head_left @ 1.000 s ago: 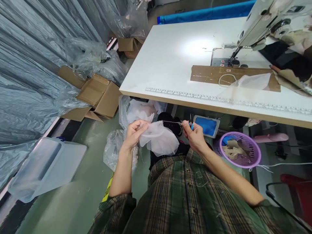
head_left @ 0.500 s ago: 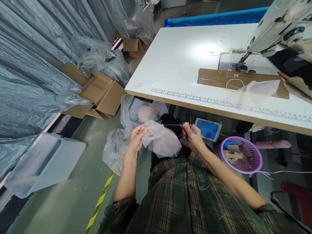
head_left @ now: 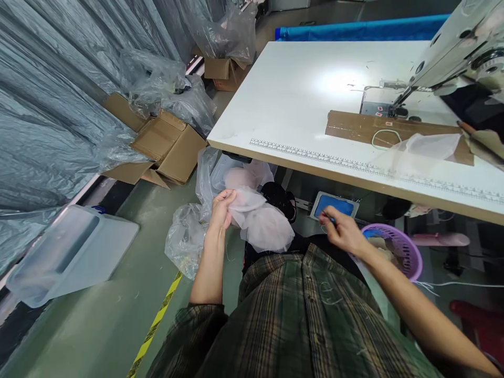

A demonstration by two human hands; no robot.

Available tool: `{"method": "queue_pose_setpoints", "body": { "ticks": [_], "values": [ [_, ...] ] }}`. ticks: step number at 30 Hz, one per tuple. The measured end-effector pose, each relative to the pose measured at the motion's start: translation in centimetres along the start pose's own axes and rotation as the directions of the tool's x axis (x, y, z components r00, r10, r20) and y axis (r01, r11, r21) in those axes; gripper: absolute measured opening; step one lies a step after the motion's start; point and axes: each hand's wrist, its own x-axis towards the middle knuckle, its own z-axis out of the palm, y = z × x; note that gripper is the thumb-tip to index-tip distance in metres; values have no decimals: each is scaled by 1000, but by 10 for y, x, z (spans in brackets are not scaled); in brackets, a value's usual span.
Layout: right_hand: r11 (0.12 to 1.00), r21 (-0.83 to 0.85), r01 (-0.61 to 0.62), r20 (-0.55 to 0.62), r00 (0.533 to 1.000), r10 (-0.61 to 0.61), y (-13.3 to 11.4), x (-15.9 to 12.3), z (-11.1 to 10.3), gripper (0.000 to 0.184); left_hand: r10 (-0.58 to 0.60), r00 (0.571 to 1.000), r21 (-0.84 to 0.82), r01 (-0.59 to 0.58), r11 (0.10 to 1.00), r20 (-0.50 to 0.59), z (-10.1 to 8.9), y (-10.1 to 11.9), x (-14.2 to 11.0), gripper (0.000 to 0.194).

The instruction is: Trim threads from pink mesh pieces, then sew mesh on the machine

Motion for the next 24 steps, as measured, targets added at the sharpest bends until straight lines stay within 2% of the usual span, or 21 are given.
{"method": "queue_pose_setpoints", "body": {
  "ticks": [1, 2, 3, 4, 5, 7, 9, 12, 14, 16, 18, 21, 24],
  "values": [
    [973, -198, -122, -38, 992, 116, 23, -3, -10, 14, -22, 1000, 0, 22, 1000, 18, 0, 1, 1, 35],
    [898, -351, -264, -111, 964, 240, 43, -6, -19, 10, -56, 997, 4, 56, 998, 49, 1, 2, 2, 34],
    [833, -419, -360, -169, 933, 318, 59, -7, -24, 9, -97, 992, 10, 96, 995, 87, 2, 3, 1, 33],
    [805, -413, -425, -229, 904, 360, 69, -6, -26, 10, -136, 983, 17, 135, 991, 125, 3, 3, 0, 31],
    [823, -347, -450, -250, 890, 381, 73, -3, -24, 13, -166, 973, 20, 164, 986, 158, 5, 4, -1, 30],
    [916, -97, -389, -195, 910, 366, 62, 8, -9, 23, -197, 959, 17, 198, 980, 205, 8, 5, -5, 28],
    [957, 55, -284, -116, 950, 288, 34, 26, 13, 36, -216, 947, 16, 219, 976, 236, 10, 7, -8, 27],
    [924, 381, -41, -15, 999, 50, -14, 57, 46, 44, -242, 929, 36, 241, 970, 279, 13, 8, -11, 27],
    [860, 510, 22, 58, 997, -60, -37, 71, 63, 44, -248, 921, 54, 243, 968, 302, 14, 9, -12, 27],
    [800, 600, -15, 175, 978, -112, -49, 78, 74, 44, -249, 918, 64, 241, 968, 309, 14, 10, -12, 28],
    [750, 653, -106, 252, 964, -84, -52, 78, 79, 47, -254, 919, 72, 243, 967, 303, 14, 9, -11, 30],
    [694, 687, -216, 240, 969, 64, -44, 73, 78, 52, -273, 920, 114, 250, 962, 281, 12, 7, -9, 31],
    [676, 680, -284, 216, 959, 184, -32, 69, 73, 54, -291, 915, 144, 259, 955, 281, 8, 4, -6, 33]
  ]
}}
